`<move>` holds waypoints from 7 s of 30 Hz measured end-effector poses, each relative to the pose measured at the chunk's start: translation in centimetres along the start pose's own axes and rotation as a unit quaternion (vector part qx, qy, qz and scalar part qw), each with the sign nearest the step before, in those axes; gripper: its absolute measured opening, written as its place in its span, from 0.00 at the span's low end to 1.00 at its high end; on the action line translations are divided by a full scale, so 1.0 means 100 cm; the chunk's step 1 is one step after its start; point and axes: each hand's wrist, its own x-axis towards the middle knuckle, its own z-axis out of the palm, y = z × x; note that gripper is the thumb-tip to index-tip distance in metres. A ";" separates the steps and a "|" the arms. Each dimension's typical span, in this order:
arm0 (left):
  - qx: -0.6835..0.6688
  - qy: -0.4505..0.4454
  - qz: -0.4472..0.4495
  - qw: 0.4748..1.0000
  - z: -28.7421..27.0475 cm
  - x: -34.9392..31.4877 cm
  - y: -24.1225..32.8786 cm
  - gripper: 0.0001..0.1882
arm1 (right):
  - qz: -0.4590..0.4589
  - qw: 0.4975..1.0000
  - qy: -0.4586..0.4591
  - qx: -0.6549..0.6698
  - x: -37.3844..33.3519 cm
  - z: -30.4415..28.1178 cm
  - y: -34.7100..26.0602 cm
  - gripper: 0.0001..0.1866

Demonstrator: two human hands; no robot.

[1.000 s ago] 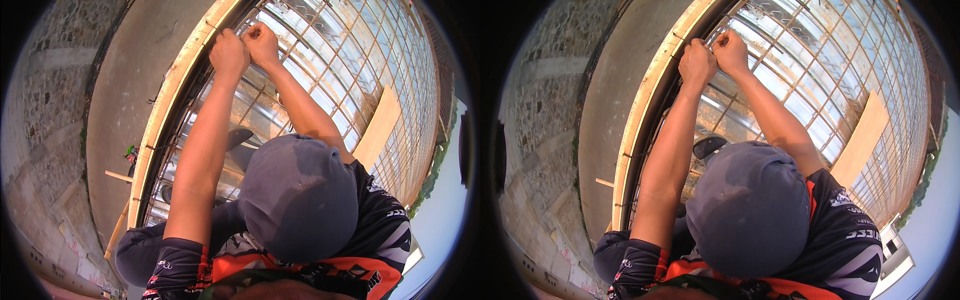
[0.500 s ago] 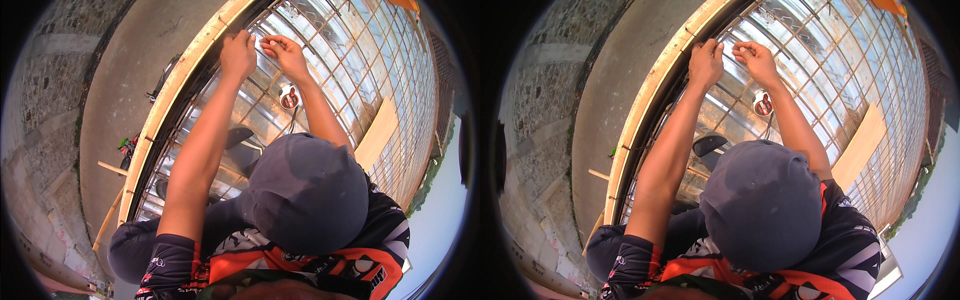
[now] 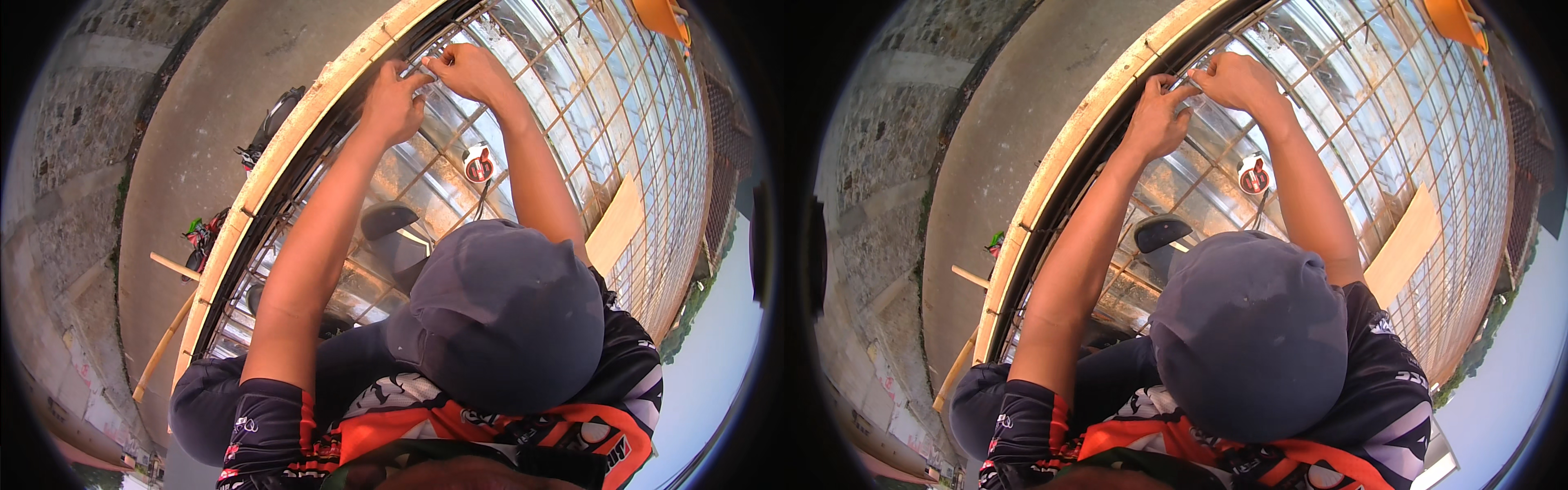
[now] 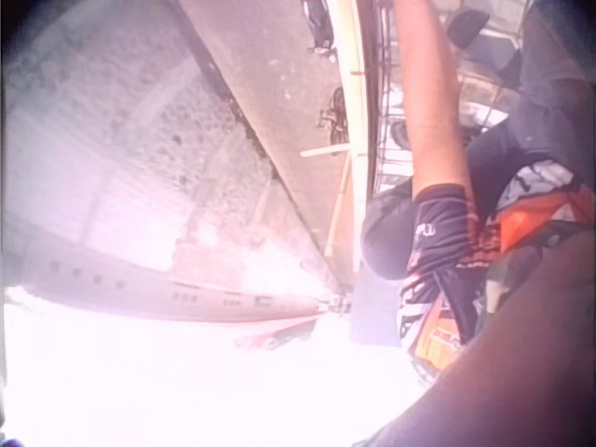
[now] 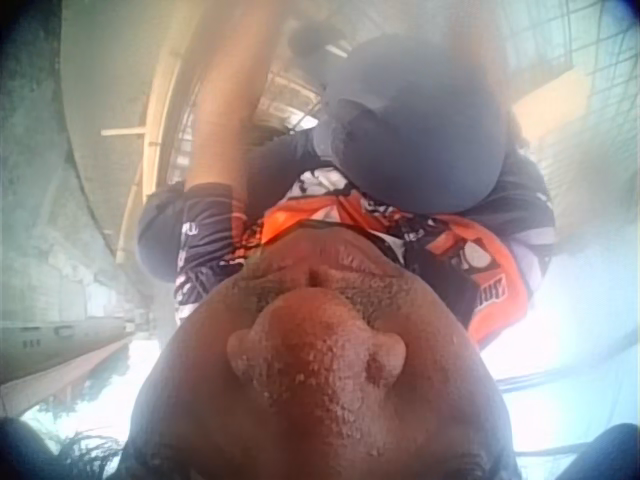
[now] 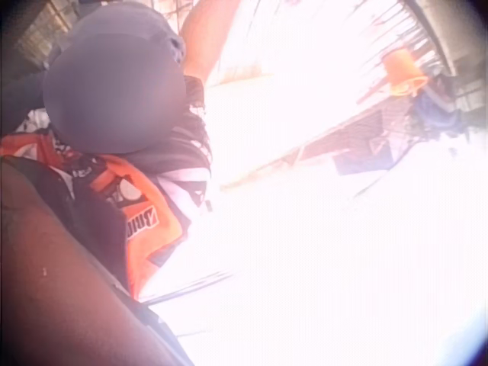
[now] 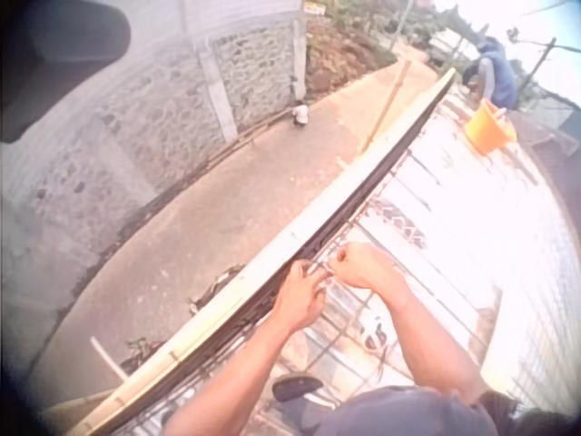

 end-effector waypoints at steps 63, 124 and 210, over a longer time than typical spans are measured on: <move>0.109 0.210 0.115 0.965 -0.055 -0.010 0.043 0.11 | 0.073 0.796 -0.080 0.595 -0.094 0.072 0.094 0.29; -0.222 0.101 -0.298 0.923 -0.123 -0.299 -0.105 0.21 | -0.316 0.936 -0.155 -0.020 -0.150 0.176 -0.199 0.27; 0.062 0.279 -0.068 0.956 -0.086 -0.298 -0.132 0.10 | -0.567 0.816 -0.111 -0.015 -0.090 0.208 -0.162 0.12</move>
